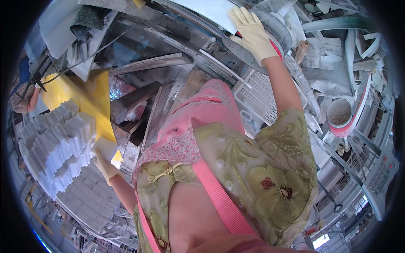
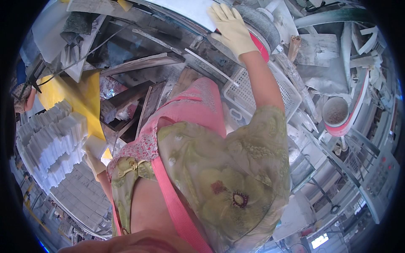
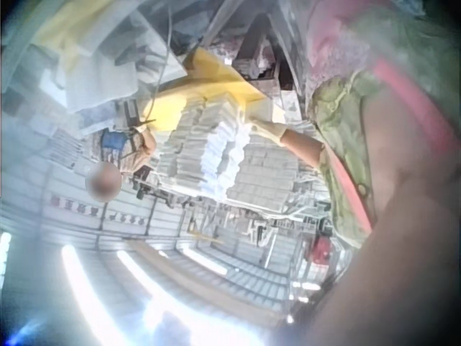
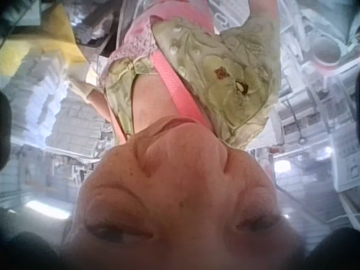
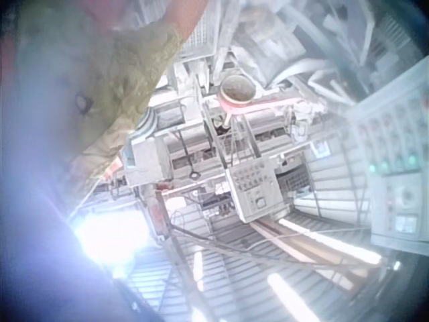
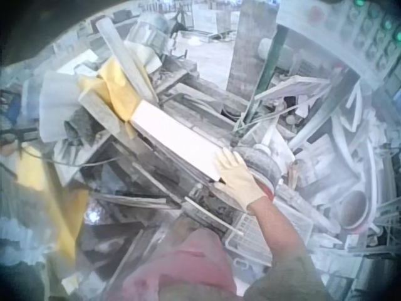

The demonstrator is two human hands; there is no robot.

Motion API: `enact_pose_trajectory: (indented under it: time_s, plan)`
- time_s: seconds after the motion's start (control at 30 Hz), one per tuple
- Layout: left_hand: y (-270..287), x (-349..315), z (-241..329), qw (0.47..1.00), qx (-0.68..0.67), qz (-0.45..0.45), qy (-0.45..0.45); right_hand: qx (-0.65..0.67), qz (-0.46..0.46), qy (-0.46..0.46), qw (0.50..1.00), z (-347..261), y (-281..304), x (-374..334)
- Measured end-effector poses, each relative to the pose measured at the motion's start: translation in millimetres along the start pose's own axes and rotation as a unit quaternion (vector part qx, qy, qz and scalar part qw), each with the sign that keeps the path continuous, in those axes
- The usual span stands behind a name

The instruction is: The person repeatedly picks up small white rectangular tiles from a pile and places them onto a growing stack on a yellow surface. The person also briefly handles a larger flat board and a white plastic basket before resuming tile stacking.

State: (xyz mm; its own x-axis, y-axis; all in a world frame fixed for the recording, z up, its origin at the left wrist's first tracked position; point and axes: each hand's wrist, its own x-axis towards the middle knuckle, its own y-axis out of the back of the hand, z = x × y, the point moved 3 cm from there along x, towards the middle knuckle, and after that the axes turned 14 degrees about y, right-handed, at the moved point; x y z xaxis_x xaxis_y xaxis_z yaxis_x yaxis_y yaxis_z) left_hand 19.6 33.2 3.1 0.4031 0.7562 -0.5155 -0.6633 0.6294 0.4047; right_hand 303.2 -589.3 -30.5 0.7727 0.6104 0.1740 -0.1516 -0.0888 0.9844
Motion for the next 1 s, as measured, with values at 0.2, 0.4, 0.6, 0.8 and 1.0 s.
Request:
enact_pose_trajectory:
  time_s: [0.2, 0.4, 0.6, 0.8, 1.0]
  plan:
    - [-3, -5, 5, 1.000, -0.002, 0.007, 0.001, 0.023, 0.025, -0.032, 0.999, 6, -10, 16]
    - [-3, 0, 2, 1.000, -0.007, 0.013, -0.001, -0.093, 0.049, 0.091, 0.990, 19, -8, 43]
    - [-8, 2, 5, 1.000, -0.012, 0.022, -0.004, -0.150, -0.012, 0.153, 0.977, 6, -37, 82]
    - [-9, -3, 7, 0.999, -0.001, 0.023, -0.026, -0.076, -0.020, 0.199, 0.977, 9, -36, 101]
    - [7, -18, 3, 0.997, 0.041, 0.036, -0.058, 0.204, 0.060, -0.035, 0.977, -5, 10, 116]
